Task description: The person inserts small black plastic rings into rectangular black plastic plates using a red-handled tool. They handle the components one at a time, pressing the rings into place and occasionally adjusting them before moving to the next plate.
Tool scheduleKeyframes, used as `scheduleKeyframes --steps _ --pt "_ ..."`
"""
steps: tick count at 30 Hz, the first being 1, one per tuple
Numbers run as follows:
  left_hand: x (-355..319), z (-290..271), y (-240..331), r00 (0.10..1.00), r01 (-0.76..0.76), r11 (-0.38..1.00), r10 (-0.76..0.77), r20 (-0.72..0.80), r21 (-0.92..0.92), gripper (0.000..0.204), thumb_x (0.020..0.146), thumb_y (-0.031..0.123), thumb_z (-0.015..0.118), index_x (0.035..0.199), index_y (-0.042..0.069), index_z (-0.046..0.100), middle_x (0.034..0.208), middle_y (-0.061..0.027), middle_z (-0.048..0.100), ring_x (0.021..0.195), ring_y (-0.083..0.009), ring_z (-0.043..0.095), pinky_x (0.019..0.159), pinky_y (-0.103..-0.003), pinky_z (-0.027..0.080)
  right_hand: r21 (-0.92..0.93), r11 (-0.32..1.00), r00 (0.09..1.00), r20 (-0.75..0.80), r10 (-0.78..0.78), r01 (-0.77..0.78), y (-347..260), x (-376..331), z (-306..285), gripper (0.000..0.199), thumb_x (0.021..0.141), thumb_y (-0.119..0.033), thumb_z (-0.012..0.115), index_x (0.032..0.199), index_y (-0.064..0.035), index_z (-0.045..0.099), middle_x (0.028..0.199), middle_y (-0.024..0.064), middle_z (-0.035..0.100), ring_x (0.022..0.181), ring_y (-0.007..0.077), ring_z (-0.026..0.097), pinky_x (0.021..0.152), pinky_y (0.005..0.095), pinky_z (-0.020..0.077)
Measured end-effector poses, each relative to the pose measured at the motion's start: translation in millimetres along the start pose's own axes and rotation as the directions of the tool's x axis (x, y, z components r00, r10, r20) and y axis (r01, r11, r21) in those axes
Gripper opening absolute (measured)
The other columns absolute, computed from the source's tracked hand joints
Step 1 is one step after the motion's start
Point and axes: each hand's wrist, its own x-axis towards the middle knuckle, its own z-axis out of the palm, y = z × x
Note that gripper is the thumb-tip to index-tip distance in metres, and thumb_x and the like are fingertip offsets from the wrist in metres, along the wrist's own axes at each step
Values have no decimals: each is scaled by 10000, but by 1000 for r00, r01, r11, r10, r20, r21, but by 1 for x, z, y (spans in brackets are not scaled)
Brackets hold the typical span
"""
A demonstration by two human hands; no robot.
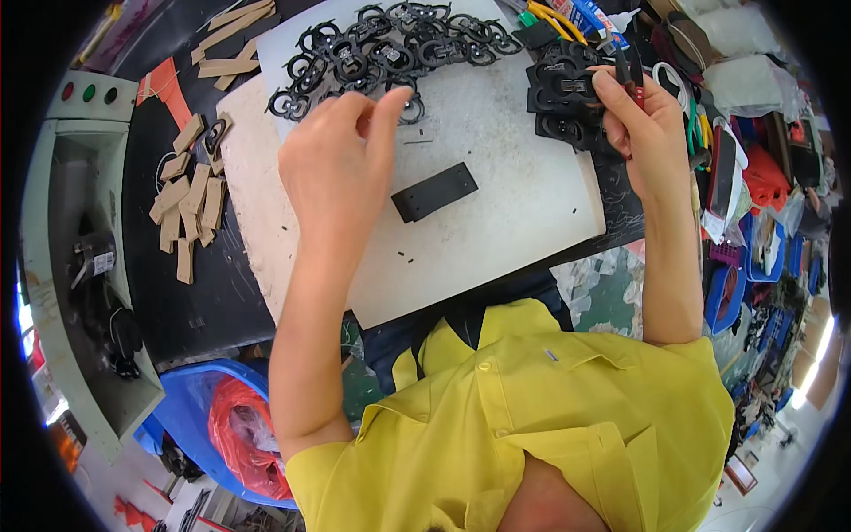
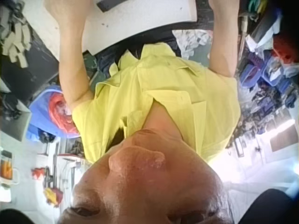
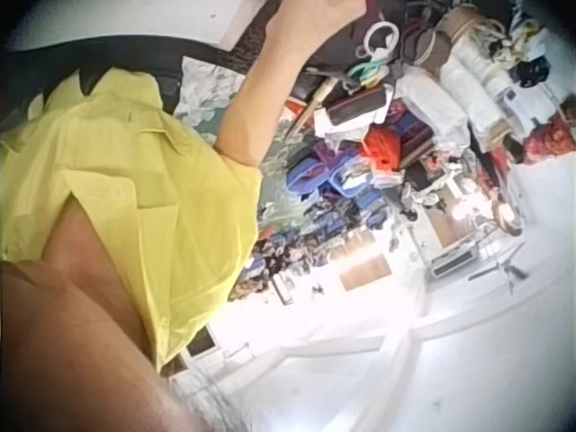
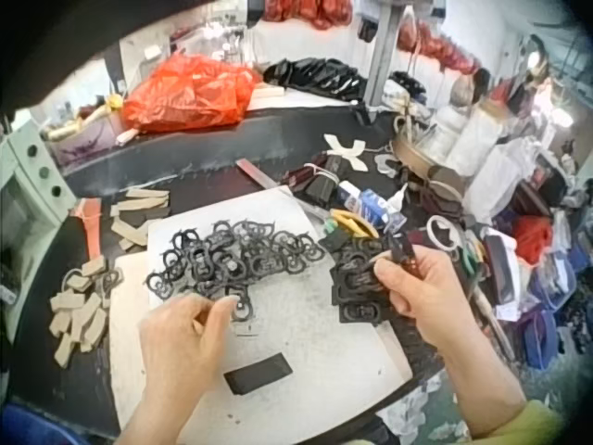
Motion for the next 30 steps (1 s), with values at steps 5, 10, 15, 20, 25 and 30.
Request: scheduleKeyframes --steps 5,10,15,20,25,30 --pt "12 20 -4 988 -127 991 130 -79 47 198 719 140 717 867 34 640 680 -68 597 631 -196 606 559 -281 464 -727 562 747 -101 -657 396 11 12 6 218 758 -158 712 935 -40 666 715 -4 552 592 42 450 507 193 347" --pt "-6 11 9 969 218 716 -238 62 -663 300 728 38 712 1007 3 607 781 -39 570 728 -126 611 605 -244 507 -326 843 884 -45 -466 427 -6 -26 45 204 757 -109 710 941 -36 661 742 37 603 623 34 528 532 187 400" --pt "-48 -8 32 877 324 224 -436 203 -919 205 796 -37 635 992 -61 577 876 -75 564 785 -149 618 642 -236 536 122 992 947 320 -2 -39 -6 -52 85 139 786 -97 673 874 7 650 704 -12 598 593 10 491 510 175 381" --pt "-73 -23 29 917 332 494 -370 152 -804 190 777 -35 647 959 -63 600 778 -55 571 693 -96 589 604 -235 543 81 963 879 434 197 -256 -3 -63 87 104 785 -90 657 832 3 650 654 -43 566 576 6 448 508 170 353" --pt "-84 -25 22 959 260 692 -269 93 -673 216 760 -47 664 968 -73 616 753 -62 600 632 -88 591 588 -220 539 9 996 901 428 75 -88 -1 -69 90 92 778 -78 660 826 1 651 649 -25 567 563 23 459 488 187 359" --pt "-86 -26 20 942 318 625 -294 163 -712 212 753 -60 660 959 -85 615 737 -78 611 614 -94 598 572 -215 533 -179 811 796 395 -459 557 19 -76 87 193 690 -25 710 869 0 644 733 56 600 568 124 555 470 243 438"
